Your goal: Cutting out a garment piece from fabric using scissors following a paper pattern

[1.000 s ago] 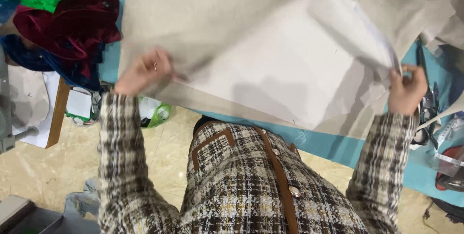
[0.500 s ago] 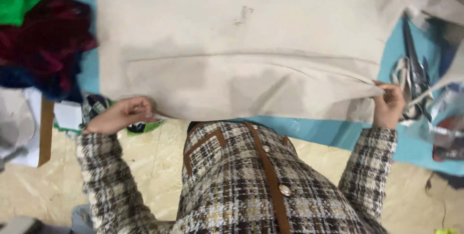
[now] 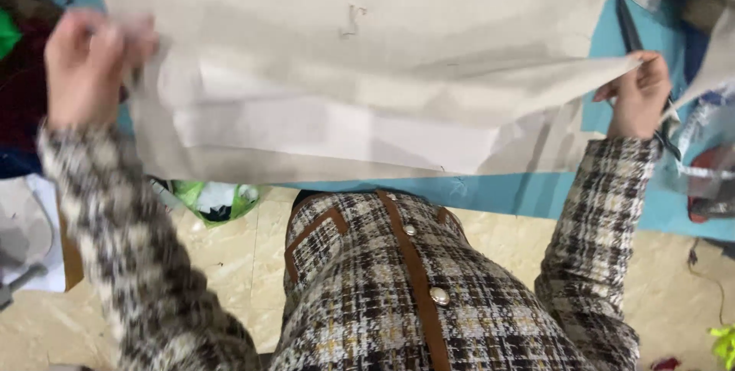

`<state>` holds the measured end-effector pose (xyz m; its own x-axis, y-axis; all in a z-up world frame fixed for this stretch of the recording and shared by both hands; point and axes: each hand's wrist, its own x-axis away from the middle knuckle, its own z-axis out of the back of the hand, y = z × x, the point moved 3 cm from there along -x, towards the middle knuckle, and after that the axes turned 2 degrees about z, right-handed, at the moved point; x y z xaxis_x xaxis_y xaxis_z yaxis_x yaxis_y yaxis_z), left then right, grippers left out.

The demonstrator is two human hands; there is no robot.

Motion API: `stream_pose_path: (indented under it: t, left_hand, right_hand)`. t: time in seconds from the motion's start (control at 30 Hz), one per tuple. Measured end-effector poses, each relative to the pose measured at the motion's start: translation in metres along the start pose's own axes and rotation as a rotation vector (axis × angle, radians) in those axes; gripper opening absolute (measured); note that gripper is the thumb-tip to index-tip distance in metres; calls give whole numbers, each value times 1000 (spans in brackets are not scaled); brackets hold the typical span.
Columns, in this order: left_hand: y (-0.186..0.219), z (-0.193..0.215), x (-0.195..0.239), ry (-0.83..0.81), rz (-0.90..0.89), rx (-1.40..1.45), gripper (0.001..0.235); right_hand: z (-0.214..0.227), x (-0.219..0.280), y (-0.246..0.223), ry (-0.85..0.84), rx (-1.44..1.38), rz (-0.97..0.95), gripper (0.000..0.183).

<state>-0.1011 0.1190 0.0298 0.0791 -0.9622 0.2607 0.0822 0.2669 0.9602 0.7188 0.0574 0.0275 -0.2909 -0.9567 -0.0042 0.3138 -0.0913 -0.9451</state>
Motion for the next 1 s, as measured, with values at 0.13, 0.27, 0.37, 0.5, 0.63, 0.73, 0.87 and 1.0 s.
stream_pose_path:
  t: [0.13, 0.27, 0.37, 0.5, 0.63, 0.73, 0.87, 1.0]
  left_hand:
    - [-51, -7, -109, -1, -244, 60, 30]
    - [-65, -35, -133, -78, -514, -43, 32]
    - [-29, -45, -105, 9, -535, -185, 22]
    - [-39, -23, -77, 95, -613, -381, 34]
    - [-67, -6, -24, 287, -265, -776, 21]
    - [-82, -9, 14, 270, -262, -871, 28]
    - [-85, -14, 45, 315, -237, -1025, 29]
    - [-95, -9, 53, 258, -163, -1116, 30]
  right_hand:
    - [-15, -61, 27, 4, 148, -19, 18]
    - [-5, -114, 113, -51, 443, 5, 20]
    - [8, -121, 132, -26, 454, -27, 20]
    - [10, -80, 94, -44, 436, -15, 23]
    - [0, -25, 50, 77, 285, -43, 24]
    - [9, 15, 61, 214, 210, -203, 16]
    - [3, 77, 71, 167, 160, -289, 19]
    - [-11, 112, 71, 242, 276, -351, 17]
